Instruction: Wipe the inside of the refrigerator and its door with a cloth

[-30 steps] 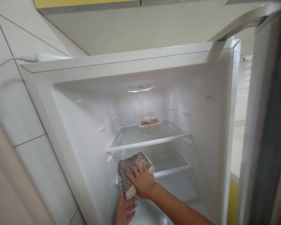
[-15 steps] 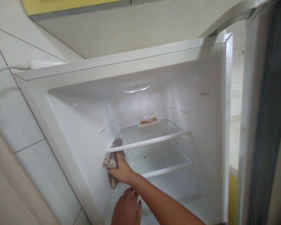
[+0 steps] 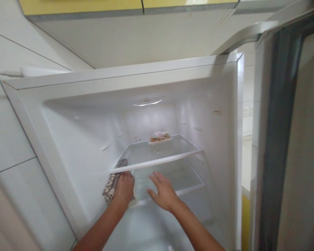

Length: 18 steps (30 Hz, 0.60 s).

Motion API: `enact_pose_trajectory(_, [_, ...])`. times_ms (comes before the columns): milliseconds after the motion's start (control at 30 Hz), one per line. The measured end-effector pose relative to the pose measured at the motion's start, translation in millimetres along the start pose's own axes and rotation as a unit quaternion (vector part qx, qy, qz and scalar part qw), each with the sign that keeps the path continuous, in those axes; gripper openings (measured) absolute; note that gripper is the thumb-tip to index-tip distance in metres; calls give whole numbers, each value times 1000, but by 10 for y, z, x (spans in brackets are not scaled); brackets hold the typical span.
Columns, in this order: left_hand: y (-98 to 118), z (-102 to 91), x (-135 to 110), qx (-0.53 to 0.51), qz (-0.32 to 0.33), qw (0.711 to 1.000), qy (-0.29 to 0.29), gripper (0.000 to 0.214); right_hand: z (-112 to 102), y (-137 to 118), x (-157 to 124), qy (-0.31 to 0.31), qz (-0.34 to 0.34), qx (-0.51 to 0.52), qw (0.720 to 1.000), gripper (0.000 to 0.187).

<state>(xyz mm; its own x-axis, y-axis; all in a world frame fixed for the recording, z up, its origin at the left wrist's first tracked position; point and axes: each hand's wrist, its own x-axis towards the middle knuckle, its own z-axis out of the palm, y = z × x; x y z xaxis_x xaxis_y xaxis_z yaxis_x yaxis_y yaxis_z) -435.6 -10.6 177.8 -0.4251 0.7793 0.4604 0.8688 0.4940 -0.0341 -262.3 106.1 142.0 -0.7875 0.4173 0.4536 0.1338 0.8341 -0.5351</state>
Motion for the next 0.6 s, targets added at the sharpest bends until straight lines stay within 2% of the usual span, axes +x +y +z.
enact_pose_trajectory(67, [-76, 38, -165, 79, 34, 996, -29, 48, -18, 413, -292, 108, 78, -91, 987, 44])
enact_pose_trajectory(133, [-151, 72, -363, 146, 65, 987, -35, 55, -5, 779, -539, 192, 101, -158, 963, 38])
enact_pose_trajectory(200, [-223, 89, -537, 177, 81, 981, -25, 61, 44, 1051, -717, 238, 81, -203, 946, 36])
enact_pose_trajectory(300, [-278, 72, -669, 227, 92, 969, -10, 65, 154, 1284, -854, 265, 20, -232, 936, 35])
enact_pose_trajectory(367, [-246, 45, -647, 272, 84, 959, -5, 63, 214, 1362, -881, 279, -11, -230, 932, 38])
enact_pose_trajectory(467, [-122, 26, -462, 310, 50, 950, -7, 63, 257, 1429, -882, 297, -29, -218, 929, 42])
enact_pose_trajectory(533, [-53, 57, -264, 293, 27, 956, -10, 62, 266, 1466, -876, 299, -37, -217, 928, 42])
enact_pose_trajectory(600, [-39, 133, -29, 216, 16, 976, 5, 59, 280, 1507, -869, 301, -46, -224, 926, 43])
